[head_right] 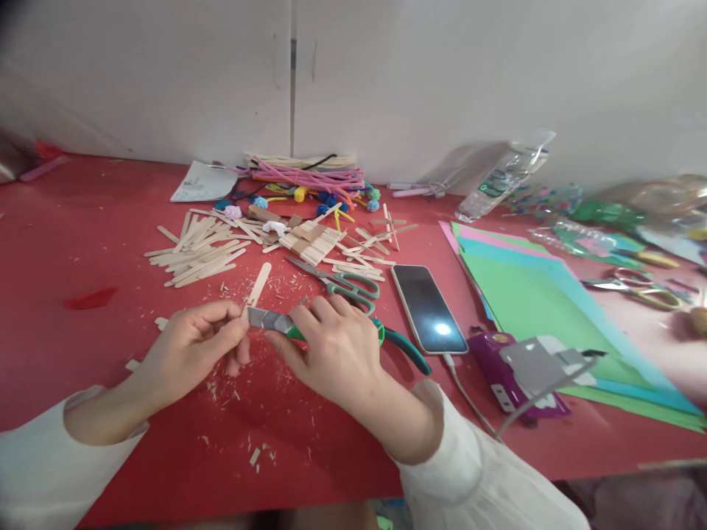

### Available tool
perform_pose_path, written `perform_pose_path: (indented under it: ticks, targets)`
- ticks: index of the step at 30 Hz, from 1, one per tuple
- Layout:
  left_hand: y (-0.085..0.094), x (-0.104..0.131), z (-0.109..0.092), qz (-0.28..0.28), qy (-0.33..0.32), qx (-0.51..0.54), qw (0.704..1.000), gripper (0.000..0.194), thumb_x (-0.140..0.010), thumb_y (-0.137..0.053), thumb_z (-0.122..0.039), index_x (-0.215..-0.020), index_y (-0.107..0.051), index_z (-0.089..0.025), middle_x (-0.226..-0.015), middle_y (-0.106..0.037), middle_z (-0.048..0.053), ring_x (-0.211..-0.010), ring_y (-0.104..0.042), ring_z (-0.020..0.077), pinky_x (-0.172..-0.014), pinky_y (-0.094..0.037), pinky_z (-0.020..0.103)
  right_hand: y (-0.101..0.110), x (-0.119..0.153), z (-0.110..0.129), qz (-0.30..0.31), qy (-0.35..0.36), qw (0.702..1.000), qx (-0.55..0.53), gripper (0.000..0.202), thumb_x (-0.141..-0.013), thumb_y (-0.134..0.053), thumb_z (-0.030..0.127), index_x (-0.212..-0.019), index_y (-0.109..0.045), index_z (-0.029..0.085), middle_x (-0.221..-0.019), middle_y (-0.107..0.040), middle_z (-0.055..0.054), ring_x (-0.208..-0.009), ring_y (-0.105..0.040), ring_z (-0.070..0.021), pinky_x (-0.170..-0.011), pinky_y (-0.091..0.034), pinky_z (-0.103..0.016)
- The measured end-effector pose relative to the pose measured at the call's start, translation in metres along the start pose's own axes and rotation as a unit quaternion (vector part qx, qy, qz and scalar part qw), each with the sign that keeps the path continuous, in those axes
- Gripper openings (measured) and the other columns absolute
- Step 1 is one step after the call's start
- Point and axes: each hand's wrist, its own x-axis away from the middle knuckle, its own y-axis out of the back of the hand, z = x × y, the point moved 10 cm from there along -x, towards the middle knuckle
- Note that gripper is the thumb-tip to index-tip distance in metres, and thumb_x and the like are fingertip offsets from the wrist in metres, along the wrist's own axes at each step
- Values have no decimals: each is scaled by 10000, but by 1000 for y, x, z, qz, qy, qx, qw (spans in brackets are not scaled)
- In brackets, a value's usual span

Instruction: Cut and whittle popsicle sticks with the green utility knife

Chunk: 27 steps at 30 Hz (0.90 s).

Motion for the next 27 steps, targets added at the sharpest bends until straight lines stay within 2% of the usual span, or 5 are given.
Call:
perform_pose_path:
  ticks: [13, 18, 22, 27]
  targets:
    - [-3, 0, 2, 18, 10, 7, 1000, 274, -847, -516, -296, -593, -490, -197, -525, -603, -37, -391, -528, 64, -429, -412, 180, -1, -2, -10, 1, -27, 1000, 1, 428, -911, -456, 463, -661, -641, 168, -584, -601, -34, -570, -547, -164, -495, -291, -259]
    - [-3, -1, 3, 15, 11, 8, 1000, 263, -847, -521, -301, -607, -490, -196, -525, -604, -41, -396, -527, 61, -431, -410, 172, -1, -1, -2, 8, 8, 1000, -12, 429, -903, -466, 464, -647, -641, 166, -560, -586, -27, -540, -530, -161, -491, -291, -267]
    - [-2, 0, 2, 12, 15, 1, 1000, 279, -843, -515, -302, -587, -482, -196, -511, -594, -39, -389, -518, 59, -424, -401, 171, -1, -1, -9, 8, -15, 1000, -13, 426, -909, -460, 456, -675, -652, 156, -588, -606, -36, -559, -547, -168, -488, -296, -268]
    - [-3, -1, 2, 15, 11, -1, 1000, 281, -839, -511, -323, -588, -483, -197, -509, -593, -35, -383, -510, 64, -418, -399, 178, -5, -1, -6, 23, 0, 1000, -20, 424, -902, -467, 471, -665, -643, 167, -573, -593, -27, -556, -535, -163, -498, -299, -268]
